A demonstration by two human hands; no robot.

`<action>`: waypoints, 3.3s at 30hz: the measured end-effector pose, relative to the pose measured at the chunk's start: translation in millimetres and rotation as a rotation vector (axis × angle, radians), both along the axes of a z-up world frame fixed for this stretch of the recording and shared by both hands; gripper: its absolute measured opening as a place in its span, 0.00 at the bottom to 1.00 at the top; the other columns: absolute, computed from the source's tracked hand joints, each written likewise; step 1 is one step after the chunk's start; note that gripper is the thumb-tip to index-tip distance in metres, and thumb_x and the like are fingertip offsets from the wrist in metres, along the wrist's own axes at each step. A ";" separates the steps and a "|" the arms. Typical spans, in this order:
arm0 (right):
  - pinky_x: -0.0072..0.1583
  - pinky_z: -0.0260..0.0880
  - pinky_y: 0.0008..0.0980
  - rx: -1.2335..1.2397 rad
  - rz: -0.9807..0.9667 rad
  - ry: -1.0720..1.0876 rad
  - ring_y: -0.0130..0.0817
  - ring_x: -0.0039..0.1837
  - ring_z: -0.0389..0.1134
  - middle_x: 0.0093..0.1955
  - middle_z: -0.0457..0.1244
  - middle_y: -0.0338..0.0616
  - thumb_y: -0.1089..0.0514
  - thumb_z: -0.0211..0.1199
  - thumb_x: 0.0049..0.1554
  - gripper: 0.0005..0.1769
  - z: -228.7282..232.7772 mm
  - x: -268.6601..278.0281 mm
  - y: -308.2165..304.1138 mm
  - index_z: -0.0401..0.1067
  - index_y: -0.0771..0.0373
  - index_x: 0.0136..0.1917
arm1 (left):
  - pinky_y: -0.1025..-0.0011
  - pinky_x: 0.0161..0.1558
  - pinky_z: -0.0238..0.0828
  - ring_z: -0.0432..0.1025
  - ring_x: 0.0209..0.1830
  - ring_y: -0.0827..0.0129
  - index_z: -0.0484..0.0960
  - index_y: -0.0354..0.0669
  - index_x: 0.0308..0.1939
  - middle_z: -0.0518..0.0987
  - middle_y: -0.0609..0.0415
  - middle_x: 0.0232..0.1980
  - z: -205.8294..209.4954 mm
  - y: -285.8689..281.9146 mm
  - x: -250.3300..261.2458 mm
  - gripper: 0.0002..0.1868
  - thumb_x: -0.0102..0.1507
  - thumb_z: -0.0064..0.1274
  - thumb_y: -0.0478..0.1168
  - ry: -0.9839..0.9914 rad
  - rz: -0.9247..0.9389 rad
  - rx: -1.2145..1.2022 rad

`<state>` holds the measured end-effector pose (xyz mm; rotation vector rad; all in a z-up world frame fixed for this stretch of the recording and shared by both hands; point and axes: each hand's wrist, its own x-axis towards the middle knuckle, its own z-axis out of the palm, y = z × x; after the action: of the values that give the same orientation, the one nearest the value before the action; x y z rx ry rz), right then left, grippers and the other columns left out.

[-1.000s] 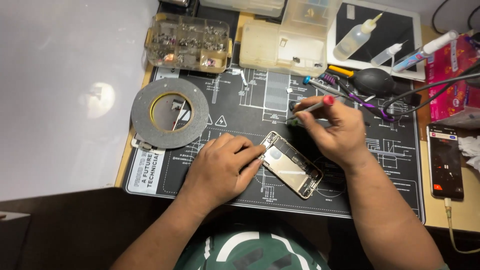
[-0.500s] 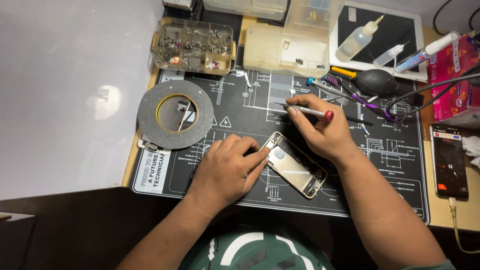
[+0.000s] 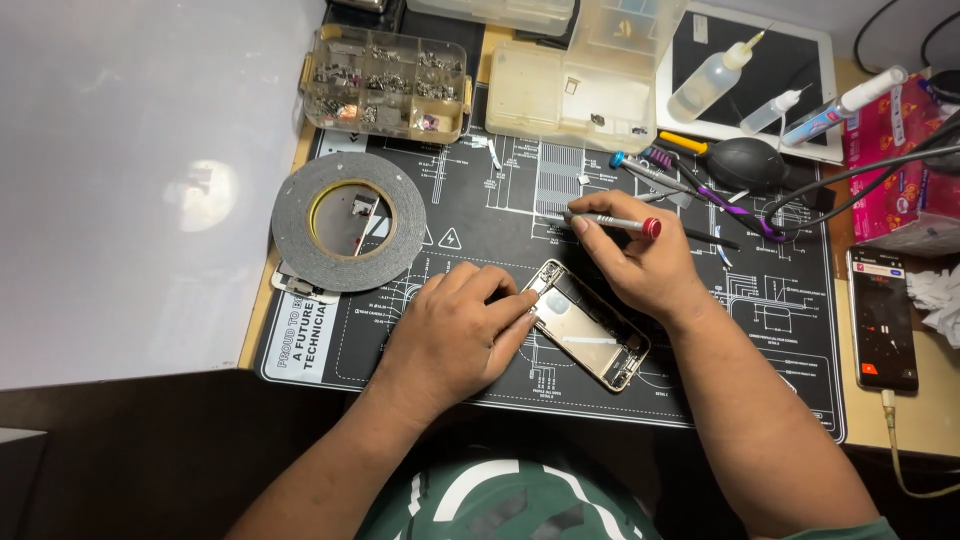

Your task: The person uses a precision screwdriver to remove screws from a disassembled smartphone placed on a work mat. They then place the screws into a compartmentalized parts organizer and continue to manipulate the phone's internal components.

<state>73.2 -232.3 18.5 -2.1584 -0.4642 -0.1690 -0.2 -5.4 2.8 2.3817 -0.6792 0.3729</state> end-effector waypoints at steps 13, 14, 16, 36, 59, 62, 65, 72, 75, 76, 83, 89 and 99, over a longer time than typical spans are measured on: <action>0.47 0.69 0.32 0.114 0.039 0.047 0.27 0.40 0.62 0.38 0.70 0.51 0.59 0.64 0.61 0.10 9.2 -9.9 4.9 0.79 0.63 0.55 | 0.68 0.35 0.76 0.80 0.34 0.62 0.86 0.53 0.51 0.83 0.57 0.36 -3.6 9.5 9.1 0.13 0.63 0.58 0.45 0.114 0.143 -0.424; 0.48 0.68 0.30 0.201 0.053 0.097 0.26 0.41 0.63 0.37 0.69 0.47 0.59 0.63 0.62 0.09 9.3 -13.2 6.5 0.79 0.63 0.54 | 0.70 0.34 0.77 0.81 0.34 0.64 0.86 0.52 0.49 0.84 0.57 0.36 -7.2 10.4 10.3 0.12 0.62 0.59 0.43 0.134 0.159 -0.477; 0.48 0.68 0.28 0.289 0.085 0.149 0.25 0.42 0.64 0.37 0.69 0.44 0.59 0.61 0.62 0.09 10.3 -19.4 14.1 0.78 0.64 0.53 | 0.71 0.33 0.77 0.81 0.33 0.65 0.86 0.50 0.48 0.85 0.57 0.36 -8.6 11.6 10.0 0.12 0.61 0.61 0.41 0.148 0.192 -0.528; 0.45 0.76 0.32 0.472 0.370 0.315 0.32 0.37 0.72 0.32 0.70 0.54 0.61 0.55 0.64 0.13 10.3 -26.5 22.5 0.72 0.74 0.55 | 0.73 0.32 0.77 0.82 0.33 0.64 0.87 0.49 0.36 0.85 0.56 0.31 8.8 11.8 7.4 0.04 0.58 0.63 0.34 0.224 0.129 -0.569; 0.45 0.72 0.31 0.434 0.413 0.275 0.30 0.37 0.68 0.32 0.68 0.51 0.60 0.53 0.65 0.13 5.8 -30.4 24.1 0.71 0.74 0.55 | 0.72 0.34 0.76 0.80 0.30 0.65 0.87 0.49 0.32 0.83 0.56 0.27 8.6 12.3 4.9 0.03 0.57 0.65 0.35 0.215 0.144 -0.569; 0.44 0.71 0.29 0.411 0.418 0.255 0.28 0.37 0.66 0.31 0.68 0.49 0.60 0.53 0.65 0.13 8.7 -29.3 25.8 0.71 0.73 0.55 | 0.71 0.33 0.76 0.80 0.30 0.65 0.87 0.48 0.32 0.83 0.55 0.28 9.4 13.0 4.9 0.03 0.57 0.64 0.34 0.222 0.139 -0.558; 0.44 0.70 0.28 0.399 0.418 0.241 0.26 0.37 0.65 0.30 0.67 0.48 0.60 0.54 0.65 0.13 11.0 -29.9 26.9 0.71 0.72 0.55 | 0.71 0.33 0.76 0.80 0.30 0.64 0.87 0.48 0.33 0.84 0.55 0.28 9.8 12.4 5.0 0.03 0.57 0.64 0.34 0.228 0.136 -0.550; 0.45 0.73 0.30 0.402 0.411 0.222 0.29 0.38 0.68 0.35 0.70 0.53 0.61 0.53 0.64 0.12 5.7 -29.6 24.9 0.72 0.73 0.54 | 0.72 0.32 0.76 0.80 0.30 0.66 0.87 0.48 0.35 0.84 0.55 0.30 5.0 11.6 6.2 0.04 0.57 0.65 0.37 0.231 0.159 -0.516; 0.47 0.74 0.32 0.358 0.379 0.157 0.33 0.39 0.71 0.37 0.71 0.55 0.62 0.54 0.64 0.11 -3.7 -25.1 14.6 0.71 0.73 0.53 | 0.71 0.33 0.77 0.80 0.31 0.66 0.87 0.48 0.37 0.84 0.55 0.32 2.2 11.1 7.8 0.05 0.57 0.64 0.36 0.226 0.165 -0.499; 0.47 0.74 0.32 0.358 0.376 0.159 0.33 0.39 0.71 0.37 0.71 0.55 0.62 0.54 0.64 0.11 0.8 -26.2 15.2 0.71 0.73 0.53 | 0.71 0.33 0.77 0.80 0.31 0.66 0.87 0.48 0.37 0.84 0.55 0.32 1.7 11.7 8.2 0.05 0.57 0.64 0.36 0.229 0.164 -0.499; 0.57 0.73 0.43 0.094 0.350 -0.156 0.50 0.52 0.73 0.51 0.68 0.60 0.64 0.63 0.59 0.08 13.2 -22.0 2.5 0.75 0.71 0.50 | 0.67 0.37 0.77 0.80 0.35 0.62 0.86 0.50 0.38 0.83 0.56 0.34 -2.2 12.1 9.2 0.05 0.59 0.60 0.38 0.225 0.178 -0.385; 0.56 0.80 0.46 0.405 0.346 -0.111 0.54 0.50 0.74 0.47 0.66 0.67 0.74 0.63 0.57 0.41 0.1 -31.0 4.0 0.44 0.72 0.77 | 0.63 0.42 0.73 0.77 0.40 0.62 0.87 0.52 0.37 0.82 0.61 0.37 -1.2 10.1 8.5 0.05 0.59 0.57 0.41 0.249 0.138 -0.242; 0.54 0.86 0.33 0.101 0.436 -0.303 0.42 0.54 0.78 0.71 0.55 0.56 0.73 0.69 0.59 0.50 -20.5 -33.4 -4.5 0.37 0.66 0.80 | 0.65 0.41 0.69 0.71 0.39 0.68 0.87 0.56 0.36 0.79 0.73 0.39 -5.0 10.5 11.5 0.05 0.57 0.63 0.46 0.295 0.088 -0.130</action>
<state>39.8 -236.7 -2.0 -1.8878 -1.0631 -0.2688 11.4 5.1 -2.2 2.2836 -0.4030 0.0942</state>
